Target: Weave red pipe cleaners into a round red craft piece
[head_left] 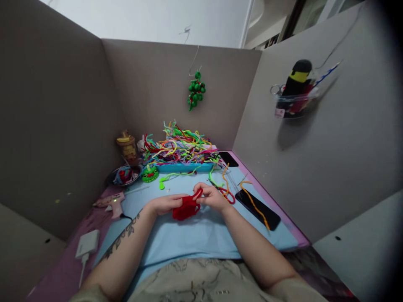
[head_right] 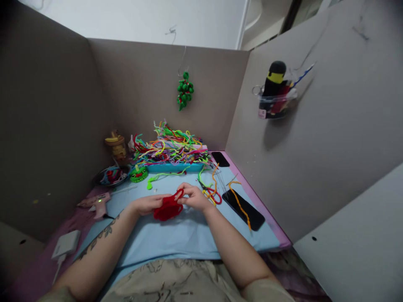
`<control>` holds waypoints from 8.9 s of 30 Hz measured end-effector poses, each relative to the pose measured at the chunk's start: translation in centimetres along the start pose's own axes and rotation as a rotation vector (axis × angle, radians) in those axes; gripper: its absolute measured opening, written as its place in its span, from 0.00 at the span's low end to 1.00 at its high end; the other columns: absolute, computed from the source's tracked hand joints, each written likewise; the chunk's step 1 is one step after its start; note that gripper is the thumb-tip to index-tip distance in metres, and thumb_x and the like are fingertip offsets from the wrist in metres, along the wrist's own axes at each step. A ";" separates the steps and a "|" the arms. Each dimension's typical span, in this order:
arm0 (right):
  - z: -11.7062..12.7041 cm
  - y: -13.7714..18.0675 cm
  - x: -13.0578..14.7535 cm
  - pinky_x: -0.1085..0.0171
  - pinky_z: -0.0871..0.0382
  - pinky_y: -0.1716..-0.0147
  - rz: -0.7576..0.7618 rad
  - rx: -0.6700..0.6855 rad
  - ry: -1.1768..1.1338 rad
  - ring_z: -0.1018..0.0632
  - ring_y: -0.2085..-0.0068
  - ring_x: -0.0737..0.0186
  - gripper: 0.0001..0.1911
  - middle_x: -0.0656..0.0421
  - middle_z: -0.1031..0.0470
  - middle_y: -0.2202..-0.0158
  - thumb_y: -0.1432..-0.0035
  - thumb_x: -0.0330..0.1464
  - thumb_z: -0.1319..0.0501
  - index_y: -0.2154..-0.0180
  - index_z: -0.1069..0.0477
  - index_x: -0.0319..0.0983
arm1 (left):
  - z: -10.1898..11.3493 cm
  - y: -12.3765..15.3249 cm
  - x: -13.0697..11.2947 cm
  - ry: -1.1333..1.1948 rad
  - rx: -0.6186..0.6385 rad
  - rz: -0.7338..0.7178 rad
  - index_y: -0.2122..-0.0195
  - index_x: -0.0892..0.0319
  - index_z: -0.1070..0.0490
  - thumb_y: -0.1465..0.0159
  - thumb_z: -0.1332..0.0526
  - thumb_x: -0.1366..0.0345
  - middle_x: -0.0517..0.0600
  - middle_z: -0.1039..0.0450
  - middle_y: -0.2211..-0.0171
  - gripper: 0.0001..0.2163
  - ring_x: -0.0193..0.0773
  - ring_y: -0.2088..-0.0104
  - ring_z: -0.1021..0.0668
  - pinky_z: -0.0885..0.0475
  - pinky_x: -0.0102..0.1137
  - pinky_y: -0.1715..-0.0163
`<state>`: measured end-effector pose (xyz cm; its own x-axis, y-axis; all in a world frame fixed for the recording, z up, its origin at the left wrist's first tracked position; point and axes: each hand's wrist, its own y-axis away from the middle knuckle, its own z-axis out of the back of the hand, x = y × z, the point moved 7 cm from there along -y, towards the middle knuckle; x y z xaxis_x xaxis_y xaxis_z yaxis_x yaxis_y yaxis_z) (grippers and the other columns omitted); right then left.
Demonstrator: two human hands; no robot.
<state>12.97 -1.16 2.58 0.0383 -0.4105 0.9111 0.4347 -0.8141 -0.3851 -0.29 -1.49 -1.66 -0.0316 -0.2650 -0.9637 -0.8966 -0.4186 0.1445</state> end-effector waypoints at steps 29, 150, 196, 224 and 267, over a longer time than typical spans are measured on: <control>1.2 -0.4 -2.0 0.64 0.36 0.66 -0.007 -0.338 -0.260 0.30 0.69 0.63 0.16 0.60 0.31 0.73 0.53 0.46 0.34 0.74 0.29 0.40 | 0.4 -0.3 0.3 0.119 -0.018 -0.057 0.46 0.60 0.35 0.49 0.35 0.45 0.59 0.27 0.55 0.34 0.46 0.59 0.24 0.31 0.34 0.63; -1.1 -1.2 -5.2 0.66 0.32 0.71 -0.271 -0.451 -0.772 0.25 0.72 0.65 0.17 0.60 0.24 0.73 0.61 0.35 0.28 0.68 0.28 0.37 | -3.1 0.6 -5.7 -1.403 -0.715 -0.613 0.65 0.57 0.29 0.35 0.48 0.67 0.53 0.29 0.62 0.08 0.37 0.62 0.27 0.31 0.32 0.61; -0.9 -0.7 -3.0 0.63 0.32 0.62 -0.163 -0.285 -0.418 0.24 0.64 0.63 0.31 0.61 0.27 0.66 0.59 0.29 0.30 0.51 0.35 0.43 | 2.3 0.0 -3.3 -0.671 -0.811 -0.438 0.42 0.58 0.44 0.55 0.29 0.59 0.60 0.41 0.43 0.40 0.52 0.44 0.33 0.36 0.45 0.46; -0.1 -0.4 -2.4 0.68 0.37 0.74 -0.196 -0.398 -0.315 0.30 0.76 0.69 0.22 0.67 0.32 0.76 0.59 0.32 0.33 0.59 0.35 0.41 | 1.1 0.0 -4.2 -0.905 -0.778 -0.461 0.42 0.57 0.43 0.50 0.31 0.56 0.58 0.40 0.46 0.36 0.51 0.45 0.34 0.38 0.46 0.45; -0.3 -1.0 -4.1 0.64 0.37 0.66 -0.208 -0.337 -0.250 0.29 0.71 0.66 0.14 0.61 0.28 0.74 0.54 0.41 0.33 0.72 0.29 0.36 | 1.9 0.2 -3.8 -1.040 -0.910 -0.481 0.39 0.59 0.51 0.49 0.33 0.60 0.61 0.44 0.43 0.39 0.51 0.42 0.37 0.41 0.47 0.43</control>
<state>12.11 1.19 -0.82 0.2148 -0.1466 0.9656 0.1411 -0.9736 -0.1793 -1.18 1.10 1.59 -0.4679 0.6239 -0.6260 -0.3420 -0.7809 -0.5227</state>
